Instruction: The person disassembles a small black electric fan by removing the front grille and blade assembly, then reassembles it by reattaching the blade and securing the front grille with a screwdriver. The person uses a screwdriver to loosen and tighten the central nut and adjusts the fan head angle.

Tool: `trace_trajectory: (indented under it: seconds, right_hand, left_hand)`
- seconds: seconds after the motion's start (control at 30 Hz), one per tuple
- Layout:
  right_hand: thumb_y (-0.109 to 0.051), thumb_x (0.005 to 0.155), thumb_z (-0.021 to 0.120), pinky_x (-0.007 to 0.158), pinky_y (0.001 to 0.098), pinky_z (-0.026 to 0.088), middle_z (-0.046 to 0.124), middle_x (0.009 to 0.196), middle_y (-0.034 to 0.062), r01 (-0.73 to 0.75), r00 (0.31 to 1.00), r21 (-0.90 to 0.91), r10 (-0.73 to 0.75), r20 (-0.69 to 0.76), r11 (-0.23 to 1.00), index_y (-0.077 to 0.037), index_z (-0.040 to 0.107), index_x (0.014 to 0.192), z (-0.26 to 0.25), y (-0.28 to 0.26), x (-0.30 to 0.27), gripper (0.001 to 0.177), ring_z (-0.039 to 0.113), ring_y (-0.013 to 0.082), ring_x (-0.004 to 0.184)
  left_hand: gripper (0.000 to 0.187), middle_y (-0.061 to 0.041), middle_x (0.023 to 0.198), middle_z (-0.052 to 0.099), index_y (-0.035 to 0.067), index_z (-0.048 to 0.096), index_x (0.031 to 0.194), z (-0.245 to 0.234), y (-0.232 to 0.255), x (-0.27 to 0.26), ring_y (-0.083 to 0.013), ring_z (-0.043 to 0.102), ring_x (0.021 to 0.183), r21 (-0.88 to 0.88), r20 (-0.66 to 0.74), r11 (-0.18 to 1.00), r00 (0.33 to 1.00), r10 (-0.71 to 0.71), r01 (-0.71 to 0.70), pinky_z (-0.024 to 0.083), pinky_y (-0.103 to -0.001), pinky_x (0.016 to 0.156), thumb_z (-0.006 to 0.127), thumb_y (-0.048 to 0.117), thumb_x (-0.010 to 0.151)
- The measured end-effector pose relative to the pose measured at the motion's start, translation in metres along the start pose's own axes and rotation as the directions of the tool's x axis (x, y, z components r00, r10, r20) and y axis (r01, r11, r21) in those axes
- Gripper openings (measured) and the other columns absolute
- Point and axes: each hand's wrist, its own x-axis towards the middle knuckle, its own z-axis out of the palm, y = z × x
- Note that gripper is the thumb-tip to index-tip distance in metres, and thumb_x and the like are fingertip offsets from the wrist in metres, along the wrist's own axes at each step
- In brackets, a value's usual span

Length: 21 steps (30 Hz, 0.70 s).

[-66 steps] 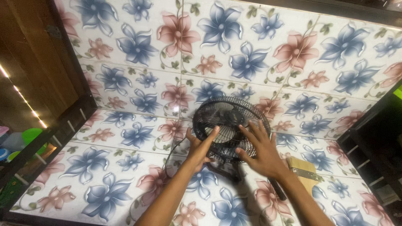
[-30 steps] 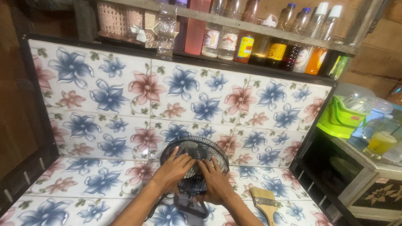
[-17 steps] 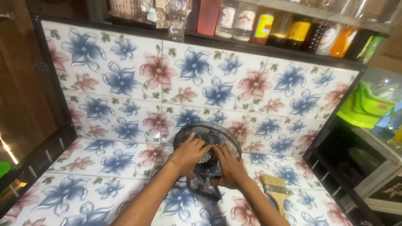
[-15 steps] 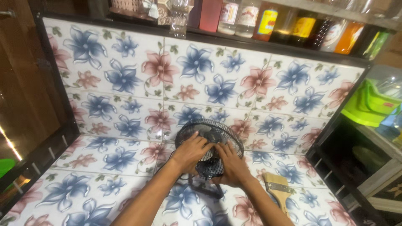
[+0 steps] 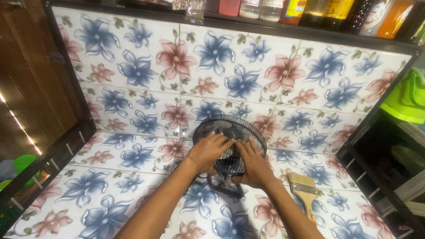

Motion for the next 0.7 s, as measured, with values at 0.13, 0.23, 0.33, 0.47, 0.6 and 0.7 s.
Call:
trace_trajectory:
  seconds: [0.13, 0.23, 0.33, 0.47, 0.6, 0.7]
  right_hand:
    - [-0.052, 0.051, 0.097, 0.109, 0.0643, 0.037, 0.033, 0.159, 0.0108, 0.064, 0.996, 0.030, -0.062, -0.059, 0.997, -0.013, 0.029, 0.157, 0.002, 0.005, 0.002, 0.132, 0.017, 0.0384, 0.153]
    - [-0.054, 0.052, 0.097, 0.109, 0.0622, 0.037, 0.034, 0.162, 0.0129, 0.097, 0.991, 0.002, -0.097, -0.096, 0.995, -0.012, 0.031, 0.156, 0.003, 0.006, 0.001, 0.131, 0.018, 0.0400, 0.151]
    - [-0.054, 0.052, 0.096, 0.109, 0.0619, 0.038, 0.035, 0.157, 0.0093, 0.046, 0.997, 0.002, -0.045, -0.058, 0.999, -0.015, 0.031, 0.157, 0.003, 0.007, -0.002, 0.130, 0.021, 0.0362, 0.152]
    - [-0.050, 0.054, 0.095, 0.110, 0.0632, 0.037, 0.033, 0.160, 0.0082, 0.093, 0.991, -0.020, -0.094, -0.096, 0.995, -0.013, 0.029, 0.156, 0.002, 0.009, -0.003, 0.127, 0.019, 0.0371, 0.153]
    - [-0.054, 0.055, 0.093, 0.114, 0.0718, 0.023, 0.015, 0.170, 0.0069, 0.051, 0.998, -0.042, -0.053, -0.044, 0.998, -0.018, 0.017, 0.161, 0.015, 0.004, -0.009, 0.136, 0.009, 0.0363, 0.154]
    - [-0.055, 0.062, 0.089, 0.111, 0.0788, 0.013, 0.002, 0.169, 0.0133, 0.043, 0.972, -0.031, -0.049, -0.231, 0.999, -0.020, 0.015, 0.163, 0.024, 0.005, -0.012, 0.131, 0.004, 0.0399, 0.154]
  left_hand:
    - [0.124, -0.018, 0.138, 0.054, 0.004, 0.040, 0.148, -0.001, -0.005, 0.000, -0.0367, 0.047, 0.135, -0.071, -0.002, 0.997, 1.000, 0.004, -0.004, 0.036, -0.050, 0.115, 0.100, 0.038, 0.045]
    - [0.123, -0.018, 0.137, 0.054, 0.003, 0.041, 0.147, 0.000, -0.005, 0.000, -0.0373, 0.048, 0.134, -0.082, -0.005, 0.997, 1.000, 0.012, -0.012, 0.037, -0.050, 0.114, 0.100, 0.037, 0.046]
    - [0.121, -0.018, 0.136, 0.055, 0.003, 0.042, 0.147, 0.002, -0.004, -0.001, -0.0371, 0.049, 0.134, -0.086, -0.030, 0.996, 0.999, 0.020, -0.022, 0.037, -0.049, 0.114, 0.100, 0.036, 0.047]
    - [0.121, -0.017, 0.136, 0.055, 0.003, 0.041, 0.147, 0.005, -0.001, 0.001, -0.0358, 0.049, 0.134, -0.042, -0.019, 0.999, 1.000, 0.005, -0.005, 0.037, -0.047, 0.115, 0.099, 0.037, 0.047]
    - [0.127, -0.018, 0.148, 0.047, 0.003, 0.034, 0.154, 0.008, 0.003, -0.006, -0.0349, 0.040, 0.144, 0.032, 0.013, 0.999, 1.000, -0.003, 0.002, 0.032, -0.050, 0.121, 0.098, 0.042, 0.051]
    - [0.134, -0.015, 0.161, 0.028, 0.015, 0.022, 0.159, 0.006, 0.007, -0.010, -0.0323, 0.024, 0.150, 0.130, 0.106, 0.990, 0.991, -0.077, 0.063, 0.020, -0.063, 0.117, 0.097, 0.048, 0.052]
